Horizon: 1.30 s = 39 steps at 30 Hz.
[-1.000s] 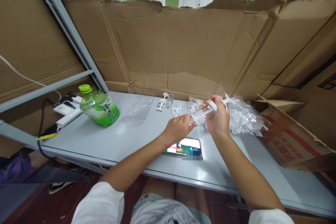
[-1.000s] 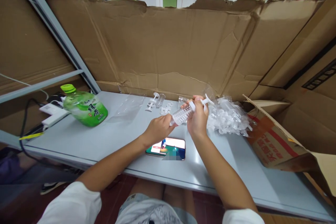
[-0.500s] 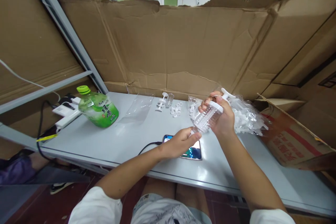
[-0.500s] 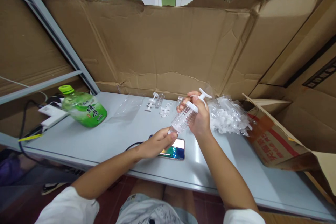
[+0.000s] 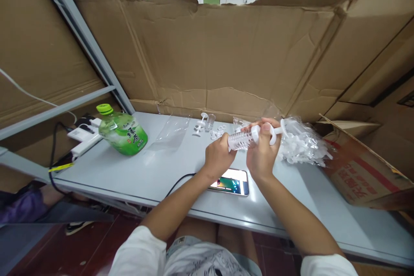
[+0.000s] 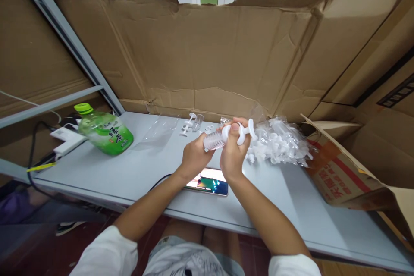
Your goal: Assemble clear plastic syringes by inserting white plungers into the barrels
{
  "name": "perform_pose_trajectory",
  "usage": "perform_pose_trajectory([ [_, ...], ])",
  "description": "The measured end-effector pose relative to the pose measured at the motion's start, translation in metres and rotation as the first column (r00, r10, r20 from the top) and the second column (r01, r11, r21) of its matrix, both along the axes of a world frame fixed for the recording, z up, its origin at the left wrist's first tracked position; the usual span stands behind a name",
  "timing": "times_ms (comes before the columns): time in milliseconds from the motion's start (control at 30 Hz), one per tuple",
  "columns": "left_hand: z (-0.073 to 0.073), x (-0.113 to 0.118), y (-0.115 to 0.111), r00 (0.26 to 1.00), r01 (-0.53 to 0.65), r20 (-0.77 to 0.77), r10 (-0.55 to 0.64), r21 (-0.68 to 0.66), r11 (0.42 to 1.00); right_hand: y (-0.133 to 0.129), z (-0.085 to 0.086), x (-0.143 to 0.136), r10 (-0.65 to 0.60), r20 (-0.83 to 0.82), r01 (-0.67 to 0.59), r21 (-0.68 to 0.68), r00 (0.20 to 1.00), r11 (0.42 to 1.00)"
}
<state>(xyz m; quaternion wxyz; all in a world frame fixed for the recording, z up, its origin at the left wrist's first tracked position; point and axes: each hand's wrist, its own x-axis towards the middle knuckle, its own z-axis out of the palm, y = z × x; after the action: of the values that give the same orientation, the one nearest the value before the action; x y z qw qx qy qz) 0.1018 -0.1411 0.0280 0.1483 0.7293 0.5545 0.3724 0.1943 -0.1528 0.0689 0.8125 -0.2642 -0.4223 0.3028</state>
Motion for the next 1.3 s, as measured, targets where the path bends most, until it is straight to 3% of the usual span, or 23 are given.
perform_pose_trajectory([
  [167,-0.007,0.0,0.018,0.934,0.176,0.332,-0.136,-0.095,0.98,0.002,-0.001,-0.004,-0.074,0.13,0.078,-0.026,0.989,0.997],
  [267,-0.005,0.0,0.013,0.853,0.355,0.482,-0.201,-0.252,0.9,0.005,0.004,0.004,0.062,0.21,-0.059,-0.021,0.976,0.998],
  [367,0.001,-0.004,-0.001,0.781,0.541,0.579,-0.236,-0.436,0.72,0.01,0.013,0.015,0.365,0.278,-0.356,-0.084,0.889,0.931],
  [500,0.006,-0.01,-0.02,0.561,0.822,0.768,-0.31,-0.472,0.317,0.015,0.022,0.025,0.705,0.324,-0.691,-0.18,0.631,0.7],
  [533,0.007,-0.012,-0.023,0.52,0.852,0.799,-0.302,-0.457,0.255,0.016,0.023,0.025,0.736,0.329,-0.719,-0.196,0.592,0.666],
  [567,0.007,-0.014,-0.024,0.509,0.858,0.809,-0.293,-0.451,0.247,0.016,0.024,0.027,0.744,0.337,-0.722,-0.216,0.577,0.658],
  [600,0.007,-0.017,-0.024,0.531,0.841,0.796,-0.289,-0.453,0.296,0.016,0.024,0.028,0.733,0.352,-0.699,-0.243,0.582,0.672],
  [700,0.006,-0.031,-0.019,0.673,0.695,0.676,-0.3,-0.441,0.567,0.01,0.018,0.039,0.634,0.468,-0.522,-0.361,0.615,0.773],
  [767,0.005,-0.042,-0.015,0.733,0.617,0.612,-0.297,-0.413,0.67,0.003,0.008,0.051,0.554,0.593,-0.364,-0.418,0.584,0.832],
  [900,-0.001,-0.059,-0.008,0.768,0.526,0.604,-0.212,-0.407,0.747,-0.014,-0.017,0.074,0.476,0.769,-0.109,-0.479,0.427,0.871],
  [1000,-0.006,-0.061,-0.003,0.791,0.471,0.587,-0.175,-0.4,0.786,-0.023,-0.03,0.081,0.486,0.783,-0.063,-0.504,0.388,0.862],
  [1133,-0.01,-0.053,-0.005,0.848,0.431,0.47,-0.244,-0.346,0.833,-0.025,-0.038,0.076,0.506,0.701,-0.146,-0.508,0.503,0.849],
  [1300,-0.013,-0.043,-0.014,0.945,0.322,-0.008,-0.327,-0.156,0.934,-0.019,-0.04,0.059,0.539,0.466,-0.295,-0.498,0.702,0.815],
])
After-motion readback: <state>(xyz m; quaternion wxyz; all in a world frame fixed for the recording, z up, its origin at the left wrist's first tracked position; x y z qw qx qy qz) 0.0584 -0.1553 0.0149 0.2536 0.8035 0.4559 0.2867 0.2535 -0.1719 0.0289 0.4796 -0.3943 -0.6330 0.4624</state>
